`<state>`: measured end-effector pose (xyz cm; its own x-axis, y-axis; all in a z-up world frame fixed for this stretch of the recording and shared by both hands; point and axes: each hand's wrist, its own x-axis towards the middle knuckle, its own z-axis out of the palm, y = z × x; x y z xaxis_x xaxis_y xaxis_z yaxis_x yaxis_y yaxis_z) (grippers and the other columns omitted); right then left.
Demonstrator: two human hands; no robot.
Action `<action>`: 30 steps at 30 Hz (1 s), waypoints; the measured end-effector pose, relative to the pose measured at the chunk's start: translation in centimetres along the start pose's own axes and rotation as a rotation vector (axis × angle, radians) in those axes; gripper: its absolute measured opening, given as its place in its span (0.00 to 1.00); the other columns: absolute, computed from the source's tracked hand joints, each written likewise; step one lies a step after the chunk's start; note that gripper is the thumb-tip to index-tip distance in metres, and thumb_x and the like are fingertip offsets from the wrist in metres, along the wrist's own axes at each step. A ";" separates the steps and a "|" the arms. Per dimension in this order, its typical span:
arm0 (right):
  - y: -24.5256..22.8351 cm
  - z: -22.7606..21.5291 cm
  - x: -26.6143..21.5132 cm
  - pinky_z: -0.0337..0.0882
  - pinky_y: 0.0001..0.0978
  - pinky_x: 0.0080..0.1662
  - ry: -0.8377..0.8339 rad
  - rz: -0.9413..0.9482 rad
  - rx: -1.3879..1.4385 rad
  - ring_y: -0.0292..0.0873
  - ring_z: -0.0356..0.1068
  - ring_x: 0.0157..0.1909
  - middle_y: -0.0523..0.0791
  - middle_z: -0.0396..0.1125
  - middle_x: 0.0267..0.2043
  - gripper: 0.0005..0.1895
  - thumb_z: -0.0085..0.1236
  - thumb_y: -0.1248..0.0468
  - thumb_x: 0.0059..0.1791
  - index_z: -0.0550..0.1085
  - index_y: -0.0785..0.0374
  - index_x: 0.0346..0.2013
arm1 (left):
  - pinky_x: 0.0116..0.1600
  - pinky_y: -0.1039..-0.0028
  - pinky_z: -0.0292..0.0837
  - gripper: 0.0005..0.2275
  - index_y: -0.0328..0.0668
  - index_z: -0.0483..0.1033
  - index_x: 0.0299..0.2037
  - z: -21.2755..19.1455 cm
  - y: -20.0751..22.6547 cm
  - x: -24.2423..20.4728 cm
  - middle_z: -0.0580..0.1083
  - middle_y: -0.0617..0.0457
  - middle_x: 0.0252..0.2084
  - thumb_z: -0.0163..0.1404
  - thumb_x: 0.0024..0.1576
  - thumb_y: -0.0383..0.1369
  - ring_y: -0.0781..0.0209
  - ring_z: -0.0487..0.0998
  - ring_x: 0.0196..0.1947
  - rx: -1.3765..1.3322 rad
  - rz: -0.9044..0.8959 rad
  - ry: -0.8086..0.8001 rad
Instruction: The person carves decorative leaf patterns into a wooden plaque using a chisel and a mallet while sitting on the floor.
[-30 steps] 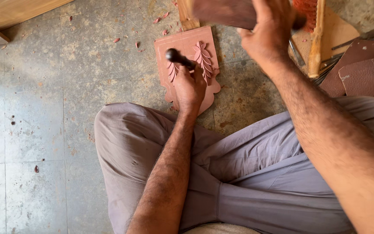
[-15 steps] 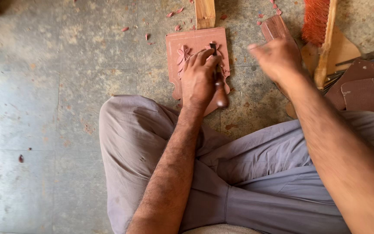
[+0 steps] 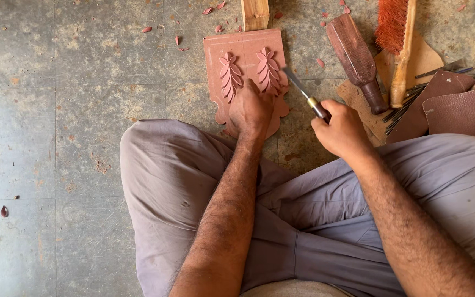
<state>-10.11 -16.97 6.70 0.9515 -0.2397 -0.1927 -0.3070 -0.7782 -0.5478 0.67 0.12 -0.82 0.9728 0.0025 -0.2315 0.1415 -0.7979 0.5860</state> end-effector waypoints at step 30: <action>-2.5 -1.1 -0.2 0.75 0.42 0.41 -0.012 -0.037 -0.076 0.49 0.77 0.37 0.49 0.77 0.39 0.17 0.66 0.58 0.47 0.81 0.57 0.50 | 0.22 0.78 0.70 0.09 0.37 0.80 0.37 3.6 -0.8 -0.6 0.82 0.50 0.30 0.53 0.63 0.35 0.66 0.78 0.21 -1.031 -0.425 -0.416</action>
<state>-9.46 -15.60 9.03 0.9617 -0.2038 -0.1832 -0.2692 -0.8281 -0.4916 -0.65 -1.45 -3.98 0.7049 -0.1981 -0.6811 0.7043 0.0810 0.7053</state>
